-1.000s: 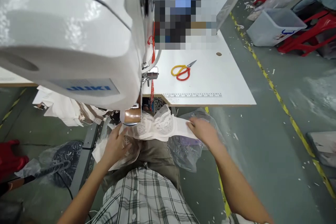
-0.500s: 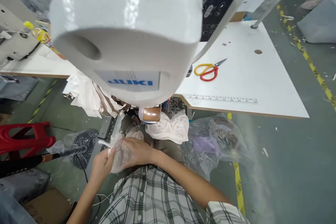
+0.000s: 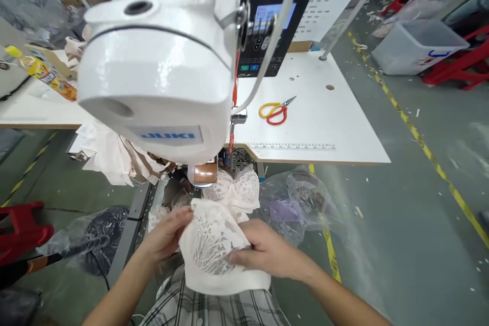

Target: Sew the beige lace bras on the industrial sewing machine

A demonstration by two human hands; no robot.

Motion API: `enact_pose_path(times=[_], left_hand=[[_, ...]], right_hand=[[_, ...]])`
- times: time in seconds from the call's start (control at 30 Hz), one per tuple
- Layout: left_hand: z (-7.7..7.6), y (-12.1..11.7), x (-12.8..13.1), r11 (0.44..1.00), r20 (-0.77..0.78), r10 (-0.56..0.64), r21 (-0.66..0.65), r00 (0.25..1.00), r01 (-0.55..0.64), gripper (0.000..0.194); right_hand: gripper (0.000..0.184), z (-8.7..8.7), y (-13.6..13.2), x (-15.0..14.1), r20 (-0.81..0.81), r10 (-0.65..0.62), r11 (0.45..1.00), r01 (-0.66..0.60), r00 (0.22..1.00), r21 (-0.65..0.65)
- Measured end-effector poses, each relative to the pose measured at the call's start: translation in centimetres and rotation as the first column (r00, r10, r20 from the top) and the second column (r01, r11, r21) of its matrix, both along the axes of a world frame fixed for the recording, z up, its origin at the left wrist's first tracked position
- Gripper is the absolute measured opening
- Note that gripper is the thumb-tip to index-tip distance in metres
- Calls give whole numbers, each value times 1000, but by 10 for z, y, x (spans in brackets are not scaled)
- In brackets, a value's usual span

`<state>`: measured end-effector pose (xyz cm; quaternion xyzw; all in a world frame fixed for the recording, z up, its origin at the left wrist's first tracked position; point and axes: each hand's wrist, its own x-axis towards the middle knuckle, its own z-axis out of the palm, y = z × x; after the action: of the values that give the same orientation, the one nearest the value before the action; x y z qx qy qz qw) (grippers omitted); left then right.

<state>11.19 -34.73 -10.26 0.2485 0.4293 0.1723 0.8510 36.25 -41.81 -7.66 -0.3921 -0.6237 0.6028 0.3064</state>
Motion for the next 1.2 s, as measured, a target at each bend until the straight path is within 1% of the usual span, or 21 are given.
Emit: enact_pose_path(times=[0.07, 0.1, 0.13, 0.17, 0.2, 0.23, 0.27, 0.33, 0.37, 0.4, 0.43, 0.47, 0.5, 0.57, 0.63, 0.7, 0.77, 0.83, 0.9, 1.07, 1.2], left_hand=[[-3, 2, 13, 988, 5, -146, -59, 989, 146, 39], [-3, 2, 18, 977, -24, -212, -20, 977, 212, 40], [-2, 3, 22, 960, -90, -265, 73, 960, 272, 39], [2, 3, 26, 920, -196, -291, 210, 936, 330, 36], [8, 3, 30, 845, -318, -285, 362, 904, 393, 33], [14, 2, 34, 730, -426, -262, 499, 866, 466, 31], [21, 1, 39, 587, -505, -244, 603, 828, 540, 29], [36, 0, 49, 299, -570, -244, 725, 785, 620, 29], [42, 1, 54, 194, -577, -253, 756, 777, 625, 30], [48, 4, 58, 127, -578, -246, 776, 778, 618, 31], [54, 9, 60, 106, -582, -217, 784, 784, 611, 32], [59, 15, 60, 130, -587, -172, 782, 791, 609, 32], [65, 23, 58, 184, -599, -133, 768, 790, 613, 31], [77, 43, 52, 320, -629, -100, 714, 771, 624, 26], [87, 61, 44, 428, -645, -80, 666, 760, 611, 23], [91, 74, 39, 504, -657, -24, 642, 753, 577, 28], [90, 82, 37, 549, -682, 78, 638, 727, 540, 43], [86, 86, 37, 547, -695, 174, 657, 697, 519, 47], [82, 89, 39, 500, -674, 234, 702, 701, 508, 40], [81, 99, 43, 363, -615, 249, 776, 749, 516, 24], [79, 101, 42, 328, -624, 256, 774, 738, 541, 20]], right_hand=[[48, 7, -9, 15, 130, 25, 993, -39, 991, 107], [49, 10, -12, 21, 193, 82, 990, -103, 978, 101], [50, 11, -13, 27, 268, 148, 984, -168, 952, 55], [49, 13, -13, 32, 354, 192, 979, -202, 915, -10], [48, 14, -11, 36, 446, 195, 980, -184, 873, -69], [49, 15, -7, 39, 533, 151, 988, -118, 833, -95], [60, 15, -3, 39, 590, 69, 996, -27, 805, -80], [93, 15, 10, 34, 565, -98, 992, 123, 820, -7], [94, 14, 17, 30, 483, -120, 991, 135, 868, 4], [82, 13, 24, 25, 382, -100, 994, 110, 919, -6], [60, 13, 31, 20, 287, -73, 997, 80, 955, -14], [40, 12, 37, 16, 218, -66, 997, 70, 974, -14], [32, 12, 44, 12, 184, -91, 996, 94, 979, -6], [41, 14, 56, 6, 186, -225, 974, 224, 956, 30], [46, 16, 69, 3, 206, -357, 934, 347, 911, 84], [49, 18, 83, 2, 222, -403, 915, 389, 888, 106], [49, 18, 95, 2, 239, -418, 909, 403, 877, 110], [48, 16, 105, 3, 253, -438, 899, 423, 863, 113], [45, 14, 111, 3, 258, -465, 885, 446, 847, 133], [41, 11, 117, 6, 261, -460, 888, 441, 849, 131], [40, 4, 117, 9, 225, -474, 880, 468, 851, 85]])
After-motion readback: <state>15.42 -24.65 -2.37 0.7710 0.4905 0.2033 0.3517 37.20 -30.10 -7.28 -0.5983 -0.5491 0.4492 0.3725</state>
